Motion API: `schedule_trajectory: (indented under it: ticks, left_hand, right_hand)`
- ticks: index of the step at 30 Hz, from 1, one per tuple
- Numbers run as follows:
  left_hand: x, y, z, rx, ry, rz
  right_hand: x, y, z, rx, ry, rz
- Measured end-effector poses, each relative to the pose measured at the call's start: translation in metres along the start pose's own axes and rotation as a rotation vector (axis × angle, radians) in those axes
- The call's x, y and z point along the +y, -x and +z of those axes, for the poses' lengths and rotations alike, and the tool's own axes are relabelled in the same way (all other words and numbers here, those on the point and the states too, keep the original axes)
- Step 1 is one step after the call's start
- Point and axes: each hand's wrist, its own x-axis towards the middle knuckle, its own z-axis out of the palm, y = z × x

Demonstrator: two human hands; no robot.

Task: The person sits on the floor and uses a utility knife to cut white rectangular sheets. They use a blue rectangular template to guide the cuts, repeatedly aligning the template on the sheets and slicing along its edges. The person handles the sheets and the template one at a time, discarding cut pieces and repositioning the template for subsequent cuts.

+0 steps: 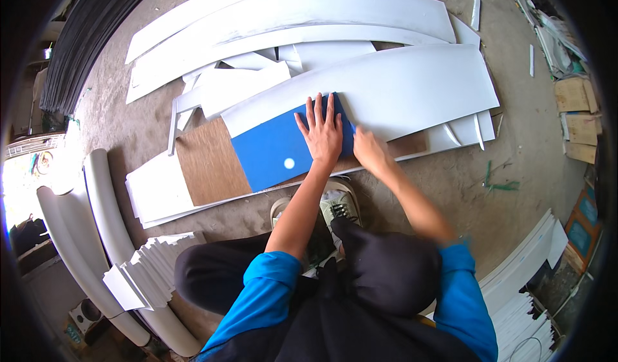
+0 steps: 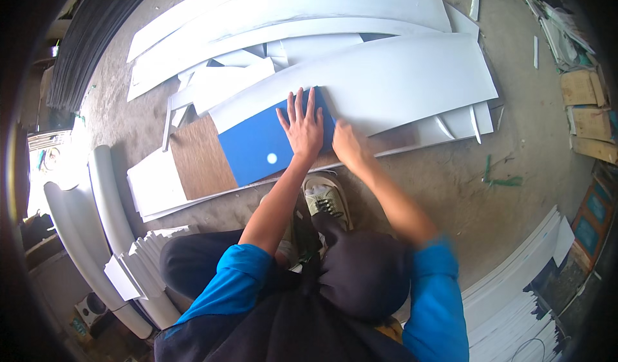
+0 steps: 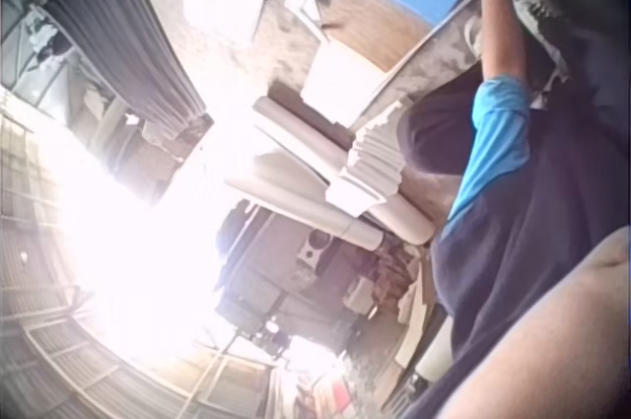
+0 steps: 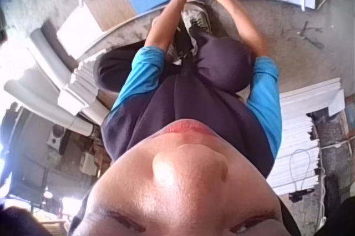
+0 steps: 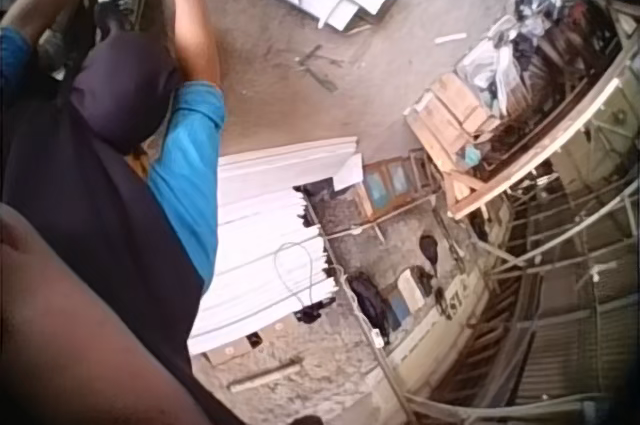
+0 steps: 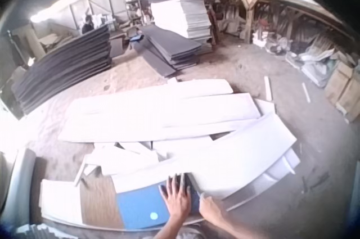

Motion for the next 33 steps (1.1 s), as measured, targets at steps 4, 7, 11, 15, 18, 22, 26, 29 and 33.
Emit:
schedule_trajectory:
  ticks: [4, 7, 11, 15, 18, 22, 26, 29, 33]
  left_hand:
    - [0.002, 0.004, -0.003, -0.006, -0.006, 0.000]
    - [0.002, 0.005, -0.004, -0.004, -0.012, 0.019]
    - [0.000, 0.006, -0.003, 0.003, -0.028, 0.046]
    - [0.001, 0.007, -0.001, 0.010, -0.032, 0.052]
    - [0.005, 0.005, 0.001, 0.021, -0.025, 0.058]
    - [-0.008, 0.005, -0.003, 0.011, 0.020, 0.054]
    - [-0.029, 0.011, -0.029, 0.091, 0.188, -0.116]
    - [-0.076, 0.030, -0.049, 0.264, -0.047, -0.474]
    - [-0.120, 0.051, -0.059, 0.125, -0.060, -0.772]
  right_hand:
    - [0.007, 0.059, 0.000, -0.046, 0.060, 0.036]
    - [0.010, 0.073, 0.007, -0.048, 0.082, 0.069]
    - [0.008, 0.079, 0.014, -0.032, 0.085, 0.075]
    - [0.013, 0.087, 0.021, -0.004, 0.096, 0.095]
    - [0.016, 0.098, 0.026, -0.009, 0.087, 0.129]
    - [0.015, 0.097, 0.018, -0.014, 0.006, 0.116]
    - [0.041, 0.088, 0.003, 0.149, -0.251, 0.184]
    - [0.034, 0.052, -0.001, 0.291, -0.531, 0.193]
    - [0.004, 0.006, -0.005, 0.341, -0.597, 0.041]
